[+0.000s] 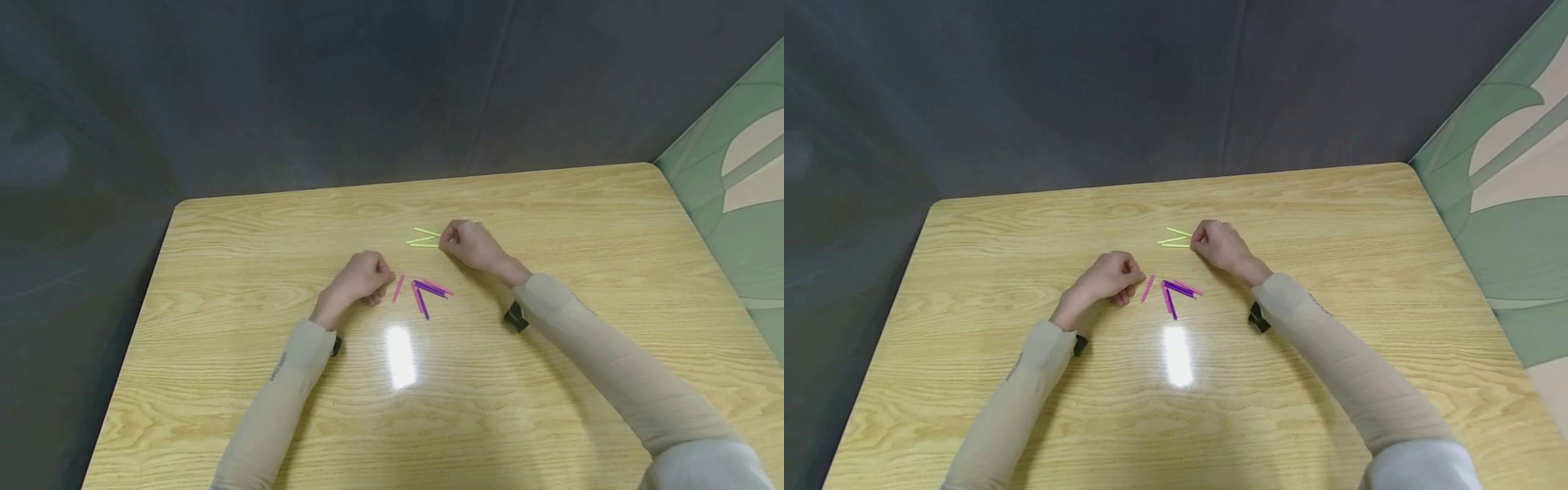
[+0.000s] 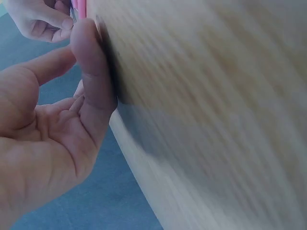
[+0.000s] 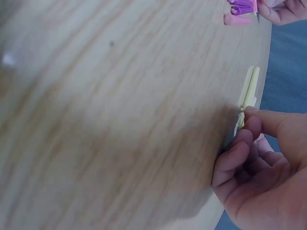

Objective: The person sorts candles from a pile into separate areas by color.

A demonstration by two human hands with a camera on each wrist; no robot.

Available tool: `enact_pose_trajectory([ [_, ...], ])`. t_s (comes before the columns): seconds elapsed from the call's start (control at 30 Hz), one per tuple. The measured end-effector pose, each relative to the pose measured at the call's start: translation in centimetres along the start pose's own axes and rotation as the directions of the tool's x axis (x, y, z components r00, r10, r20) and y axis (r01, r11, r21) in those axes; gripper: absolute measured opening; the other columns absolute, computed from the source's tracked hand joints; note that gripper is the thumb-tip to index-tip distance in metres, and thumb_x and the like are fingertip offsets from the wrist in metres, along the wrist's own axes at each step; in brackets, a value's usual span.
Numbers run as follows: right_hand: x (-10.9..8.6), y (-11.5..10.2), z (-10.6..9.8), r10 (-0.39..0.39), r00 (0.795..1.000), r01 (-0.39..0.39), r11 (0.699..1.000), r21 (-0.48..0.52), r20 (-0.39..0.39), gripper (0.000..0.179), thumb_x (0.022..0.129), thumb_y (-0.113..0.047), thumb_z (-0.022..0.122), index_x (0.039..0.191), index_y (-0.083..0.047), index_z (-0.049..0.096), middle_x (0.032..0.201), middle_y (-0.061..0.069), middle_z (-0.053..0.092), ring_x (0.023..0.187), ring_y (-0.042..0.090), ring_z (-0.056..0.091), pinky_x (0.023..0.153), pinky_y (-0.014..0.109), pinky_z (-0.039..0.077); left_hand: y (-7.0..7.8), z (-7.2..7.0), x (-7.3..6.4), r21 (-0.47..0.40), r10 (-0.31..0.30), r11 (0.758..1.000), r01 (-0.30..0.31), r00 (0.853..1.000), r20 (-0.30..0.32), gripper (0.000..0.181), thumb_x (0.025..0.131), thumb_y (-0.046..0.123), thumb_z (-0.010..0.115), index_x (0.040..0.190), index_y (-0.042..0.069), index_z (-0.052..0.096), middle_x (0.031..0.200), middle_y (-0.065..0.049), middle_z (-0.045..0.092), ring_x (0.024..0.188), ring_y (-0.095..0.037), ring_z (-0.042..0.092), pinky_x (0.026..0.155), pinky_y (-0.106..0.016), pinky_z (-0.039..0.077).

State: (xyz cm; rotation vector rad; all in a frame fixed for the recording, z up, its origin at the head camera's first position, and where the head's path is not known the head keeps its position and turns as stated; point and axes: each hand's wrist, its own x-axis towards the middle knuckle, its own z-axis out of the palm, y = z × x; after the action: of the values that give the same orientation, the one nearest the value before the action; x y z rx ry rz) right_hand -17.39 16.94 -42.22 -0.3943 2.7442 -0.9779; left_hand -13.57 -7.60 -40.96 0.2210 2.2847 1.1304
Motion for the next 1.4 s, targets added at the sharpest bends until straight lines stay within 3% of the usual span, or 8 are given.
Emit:
enact_pose_trajectory([
  [0.17, -0.3, 0.2, -0.6, 0.017, 1.000, -0.017, 0.999, 0.048, 0.013, 0.011, 0.092, -0.006, 0.061, 0.097, 0.003, 0.065, 0.086, 0.014, 0.065, 0.074, 0.023, 0.059, 0.069, 0.033, 0.049, 0.5, 0.0, -0.1, 0.015, -0.023, 1.000, 0.023, 1.000, 0.010, 0.015, 0.097, 0.012, 0.058, 0.090, -0.001, 0.059, 0.069, -0.015, 0.062, 0.050, -0.019, 0.060, 0.050, -0.030, 0.054],
  [0.37, -0.9, 0.0, -1.0, 0.058, 0.995, -0.067, 0.991, 0.120, 0.077, 0.011, 0.094, -0.009, 0.060, 0.094, 0.002, 0.063, 0.072, 0.010, 0.064, 0.061, 0.019, 0.057, 0.054, 0.024, 0.046, 1.3, 0.0, -0.3, 0.025, -0.048, 0.999, 0.048, 0.998, 0.035, 0.017, 0.097, 0.012, 0.059, 0.089, -0.003, 0.060, 0.073, -0.018, 0.064, 0.052, -0.021, 0.062, 0.053, -0.032, 0.056],
  [0.5, -1.4, -0.5, -0.9, 0.057, 0.993, -0.073, 0.985, 0.156, 0.103, 0.010, 0.095, -0.007, 0.059, 0.092, 0.001, 0.062, 0.070, 0.010, 0.063, 0.060, 0.021, 0.058, 0.052, 0.023, 0.046, 1.2, 0.2, -0.4, 0.049, -0.048, 0.998, 0.047, 0.998, 0.032, 0.021, 0.097, 0.015, 0.059, 0.085, -0.003, 0.062, 0.070, -0.016, 0.063, 0.051, -0.020, 0.061, 0.053, -0.032, 0.055],
  [0.7, -1.6, -0.3, -1.1, 0.044, 0.996, -0.053, 0.989, 0.136, 0.074, 0.009, 0.094, -0.008, 0.060, 0.095, 0.000, 0.063, 0.071, 0.011, 0.062, 0.059, 0.020, 0.056, 0.053, 0.025, 0.045, 0.9, 0.4, -0.5, 0.101, -0.025, 0.995, 0.022, 0.999, 0.034, 0.031, 0.098, 0.020, 0.058, 0.077, -0.002, 0.063, 0.062, -0.012, 0.060, 0.049, -0.019, 0.059, 0.052, -0.032, 0.055],
  [0.9, -2.3, 0.1, -1.7, 0.061, 0.996, -0.069, 0.987, 0.146, 0.059, 0.011, 0.094, -0.009, 0.059, 0.097, 0.001, 0.064, 0.072, 0.013, 0.062, 0.058, 0.018, 0.053, 0.052, 0.024, 0.043, 1.2, 0.6, -0.5, 0.101, -0.031, 0.995, 0.024, 0.997, 0.066, 0.031, 0.097, 0.018, 0.059, 0.075, -0.002, 0.065, 0.062, -0.011, 0.059, 0.050, -0.017, 0.057, 0.053, -0.032, 0.055],
  [1.13, -2.3, -0.5, -1.5, 0.041, 0.996, -0.053, 0.986, 0.160, 0.073, 0.010, 0.094, -0.007, 0.058, 0.096, 0.001, 0.065, 0.071, 0.013, 0.062, 0.056, 0.015, 0.052, 0.051, 0.023, 0.041, 1.1, 0.4, -0.5, 0.132, -0.040, 0.991, 0.033, 0.998, 0.051, 0.029, 0.095, 0.017, 0.063, 0.074, -0.001, 0.067, 0.060, -0.009, 0.059, 0.049, -0.016, 0.056, 0.055, -0.031, 0.055],
  [1.4, -3.4, -0.3, -1.5, 0.052, 0.995, -0.064, 0.987, 0.148, 0.080, 0.013, 0.094, -0.010, 0.060, 0.097, 0.001, 0.065, 0.072, 0.014, 0.062, 0.056, 0.016, 0.051, 0.052, 0.024, 0.042, 1.8, 1.4, 0.1, 0.222, -0.052, 0.974, 0.044, 0.998, 0.031, 0.032, 0.095, 0.019, 0.062, 0.071, -0.001, 0.066, 0.045, 0.002, 0.043, 0.040, -0.010, 0.041, 0.041, -0.021, 0.039],
])
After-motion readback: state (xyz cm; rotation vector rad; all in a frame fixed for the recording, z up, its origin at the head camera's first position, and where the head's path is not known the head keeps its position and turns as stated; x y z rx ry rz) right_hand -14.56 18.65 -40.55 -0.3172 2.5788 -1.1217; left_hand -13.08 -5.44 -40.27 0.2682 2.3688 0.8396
